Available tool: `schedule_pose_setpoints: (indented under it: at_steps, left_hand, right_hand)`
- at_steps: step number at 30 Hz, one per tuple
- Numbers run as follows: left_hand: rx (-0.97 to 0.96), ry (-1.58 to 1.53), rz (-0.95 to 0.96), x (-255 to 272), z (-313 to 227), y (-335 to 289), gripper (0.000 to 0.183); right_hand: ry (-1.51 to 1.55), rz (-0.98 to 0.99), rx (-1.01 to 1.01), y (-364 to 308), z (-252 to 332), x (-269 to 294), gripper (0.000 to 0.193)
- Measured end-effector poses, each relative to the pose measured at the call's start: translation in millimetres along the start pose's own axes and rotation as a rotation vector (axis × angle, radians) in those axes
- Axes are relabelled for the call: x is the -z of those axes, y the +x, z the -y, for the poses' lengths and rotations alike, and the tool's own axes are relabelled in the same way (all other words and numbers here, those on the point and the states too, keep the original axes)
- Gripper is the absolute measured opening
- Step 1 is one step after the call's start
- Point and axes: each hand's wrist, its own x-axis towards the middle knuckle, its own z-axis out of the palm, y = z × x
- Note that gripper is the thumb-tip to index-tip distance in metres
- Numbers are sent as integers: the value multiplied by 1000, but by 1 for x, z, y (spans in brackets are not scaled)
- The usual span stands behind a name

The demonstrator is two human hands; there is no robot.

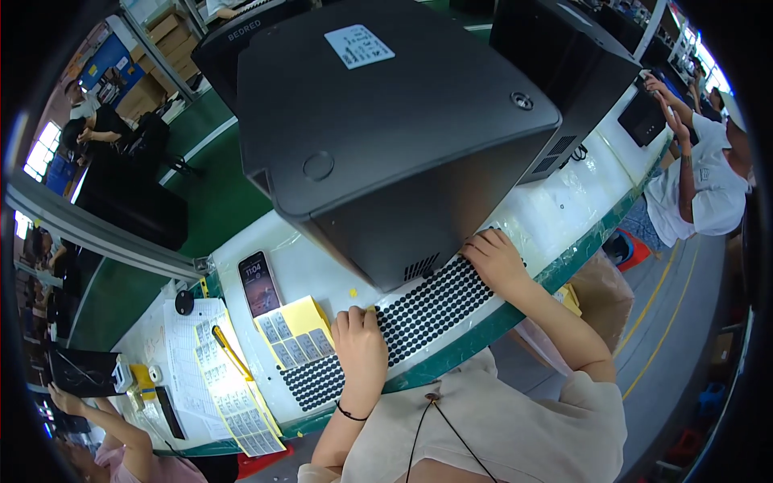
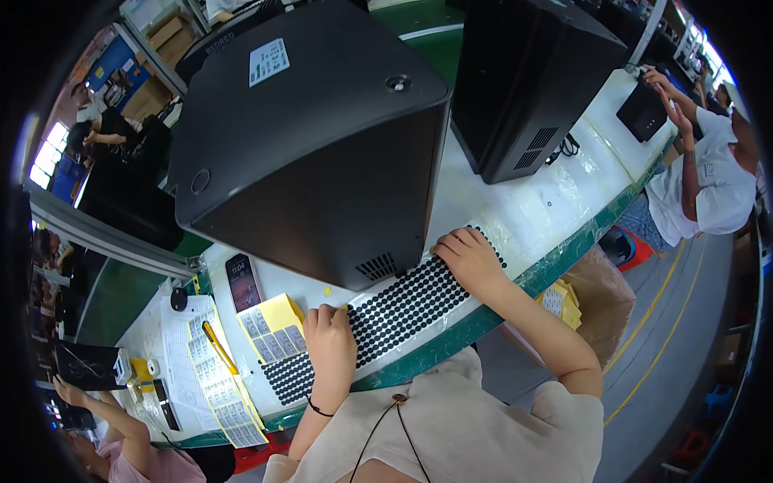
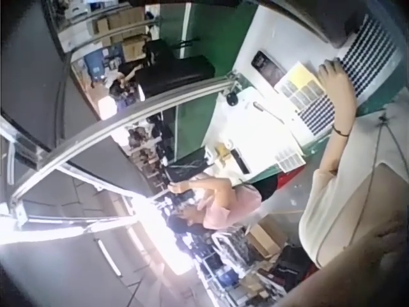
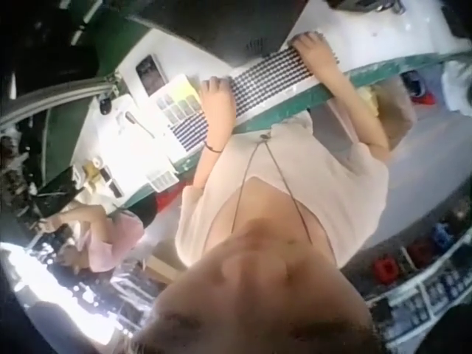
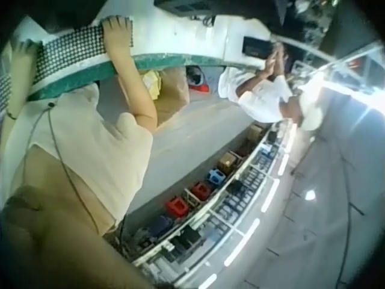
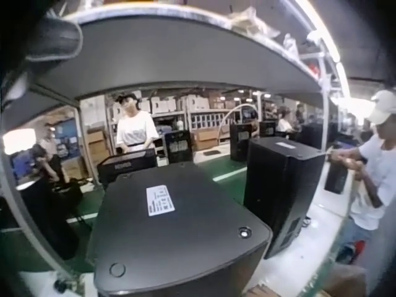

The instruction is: Applying identification and compliance labels to the casing of electronic devices on a manufacturing assembly line.

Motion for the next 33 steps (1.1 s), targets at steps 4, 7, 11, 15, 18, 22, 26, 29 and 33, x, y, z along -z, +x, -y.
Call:
schedule_pose_setpoints:
  at_steps: [4, 7, 11, 15, 18, 22, 26, 29, 33]
  left_hand:
    - [21, -12, 15, -1, 2, 4, 8]
    - [16, -47, 33, -2, 6, 5, 7]
    - [22, -117, 52, 2, 11, 6, 9]
    - [58, -335, -55, 9, 18, 7, 9]
    - [137, -445, -110, 23, 12, 12, 8]
    - [189, -608, -148, 29, -3, 19, 9]
    - [214, -710, -73, 31, -12, 16, 8]
    - [244, -708, -39, 29, -9, 11, 8]
    - [234, -709, -34, 28, -3, 12, 8]
  right_hand:
    - [22, 132, -10, 7, -6, 7, 21]
    - [69, 107, 10, 13, -9, 8, 20]
    - [152, 29, -8, 32, -29, 22, 19]
    - [387, -509, -131, 87, -27, 111, 19]
    - [745, -824, -33, 121, 0, 173, 12]
    - [746, -566, 157, 147, 24, 224, 14]
    - [575, -321, 2, 152, 40, 250, 13]
    - [464, -340, 124, 158, 26, 241, 14]
    - [398, -347, 260, 163, 26, 244, 17]
